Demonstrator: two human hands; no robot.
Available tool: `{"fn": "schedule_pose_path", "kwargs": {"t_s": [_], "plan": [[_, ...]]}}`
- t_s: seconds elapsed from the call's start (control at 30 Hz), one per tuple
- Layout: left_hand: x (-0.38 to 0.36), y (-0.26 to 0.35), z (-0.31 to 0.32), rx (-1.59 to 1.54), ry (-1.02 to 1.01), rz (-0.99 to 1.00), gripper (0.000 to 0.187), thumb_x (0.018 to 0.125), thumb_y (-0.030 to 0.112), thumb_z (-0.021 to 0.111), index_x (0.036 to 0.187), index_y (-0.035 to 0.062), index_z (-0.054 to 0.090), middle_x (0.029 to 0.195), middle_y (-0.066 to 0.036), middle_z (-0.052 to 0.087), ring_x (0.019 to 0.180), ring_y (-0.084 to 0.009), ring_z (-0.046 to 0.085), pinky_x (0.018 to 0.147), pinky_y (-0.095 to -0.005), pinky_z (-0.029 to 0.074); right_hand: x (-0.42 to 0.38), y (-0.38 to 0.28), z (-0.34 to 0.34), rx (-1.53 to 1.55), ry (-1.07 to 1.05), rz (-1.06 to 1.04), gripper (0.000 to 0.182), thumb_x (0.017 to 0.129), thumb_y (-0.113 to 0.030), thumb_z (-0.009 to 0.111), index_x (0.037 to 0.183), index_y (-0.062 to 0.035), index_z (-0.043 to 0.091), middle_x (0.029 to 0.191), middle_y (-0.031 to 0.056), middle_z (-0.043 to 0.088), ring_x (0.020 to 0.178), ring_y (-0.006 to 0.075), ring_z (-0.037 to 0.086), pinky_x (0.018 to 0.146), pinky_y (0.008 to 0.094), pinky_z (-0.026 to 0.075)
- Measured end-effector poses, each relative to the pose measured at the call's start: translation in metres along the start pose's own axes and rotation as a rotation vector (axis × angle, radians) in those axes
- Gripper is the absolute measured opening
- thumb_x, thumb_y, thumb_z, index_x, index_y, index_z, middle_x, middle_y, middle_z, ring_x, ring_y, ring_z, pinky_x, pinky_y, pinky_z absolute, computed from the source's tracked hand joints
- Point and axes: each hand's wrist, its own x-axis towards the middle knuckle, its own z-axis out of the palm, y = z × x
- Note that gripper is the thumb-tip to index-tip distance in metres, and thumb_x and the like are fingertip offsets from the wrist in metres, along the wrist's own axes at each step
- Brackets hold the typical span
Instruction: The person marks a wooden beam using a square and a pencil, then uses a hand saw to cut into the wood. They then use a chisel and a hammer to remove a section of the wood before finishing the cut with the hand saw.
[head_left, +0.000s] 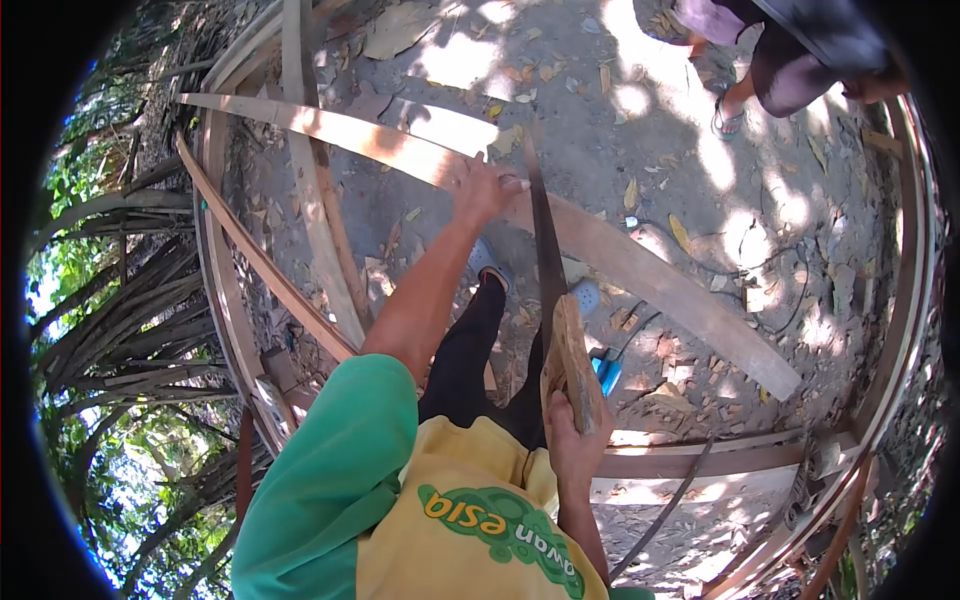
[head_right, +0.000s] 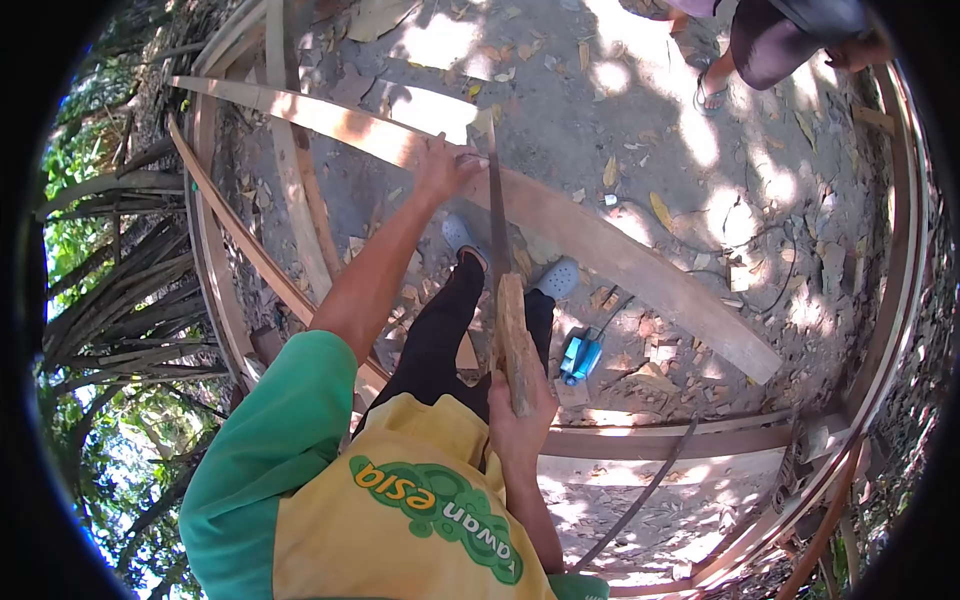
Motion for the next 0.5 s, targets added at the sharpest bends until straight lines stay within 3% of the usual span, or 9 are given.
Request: {"fn": "schedule_pose_path", "kwargs": {"t_s": [0.03,0.13,0.23,0.37,0.5], "plan": [[-0.006,0.0,0.003,0.023,0.031,0.012,0.048,0.084,0.056,0.071,0.115,0.019,0.076,0.142,-0.031,0.051,0.142,-0.0436,0.037,0.122,-0.0569,0.013,-0.003,-0.002,-0.002,-0.001,-0.001,0.032,0.055,0.088,0.003,0.06,0.142,0.0015,0.053,0.114,0.0088,0.069,0.079,0.0081,0.06,0.07,0.0237,0.052],[-0.005,-0.001,0.005,0.015,0.032,0.024,0.048,0.084,0.057,0.071,0.115,0.0197,0.077,0.14,-0.03,0.053,0.141,-0.045,0.037,0.122,-0.0583,0.013,-0.001,-0.004,-0.002,-0.023,0.001,0.022,0.054,0.088,0.004,0.059,0.142,0.0017,0.054,0.113,0.0103,0.07,0.086,0.0108,0.064,0.078,0.0264,0.053],[-0.003,-0.004,0.007,0.002,-0.067,-0.022,0.043,0.081,0.053,0.075,0.116,0.0271,0.076,0.157,-0.025,0.034,0.147,-0.0529,0.019,0.113,-0.072,0.025,0.025,0.011,0.012,-0.035,0.003,-0.082,0.053,0.088,0.003,0.059,0.141,0.0016,0.054,0.113,0.0123,0.071,0.094,0.0133,0.066,0.086,0.0291,0.052],[0.003,-0.005,0.0,-0.003,-0.102,0.067,0.044,0.08,0.054,0.075,0.114,0.0262,0.077,0.156,-0.025,0.035,0.145,-0.0546,0.021,0.111,-0.0729,0.027,0.069,0.01,0.039,0.046,-0.009,-0.079,0.052,0.088,0.0,0.059,0.141,0.0011,0.055,0.115,0.0143,0.071,0.1,0.0148,0.067,0.091,0.0302,0.052],[-0.003,0.005,0.001,0.011,-0.055,-0.062,0.047,0.079,0.056,0.076,0.116,0.0268,0.076,0.157,-0.022,0.034,0.146,-0.0528,0.02,0.112,-0.072,0.027,0.067,0.008,0.036,0.003,0.008,-0.086,0.053,0.089,-0.002,0.059,0.141,-0.0003,0.055,0.115,0.015,0.071,0.101,0.0152,0.067,0.091,0.0307,0.052]]}}
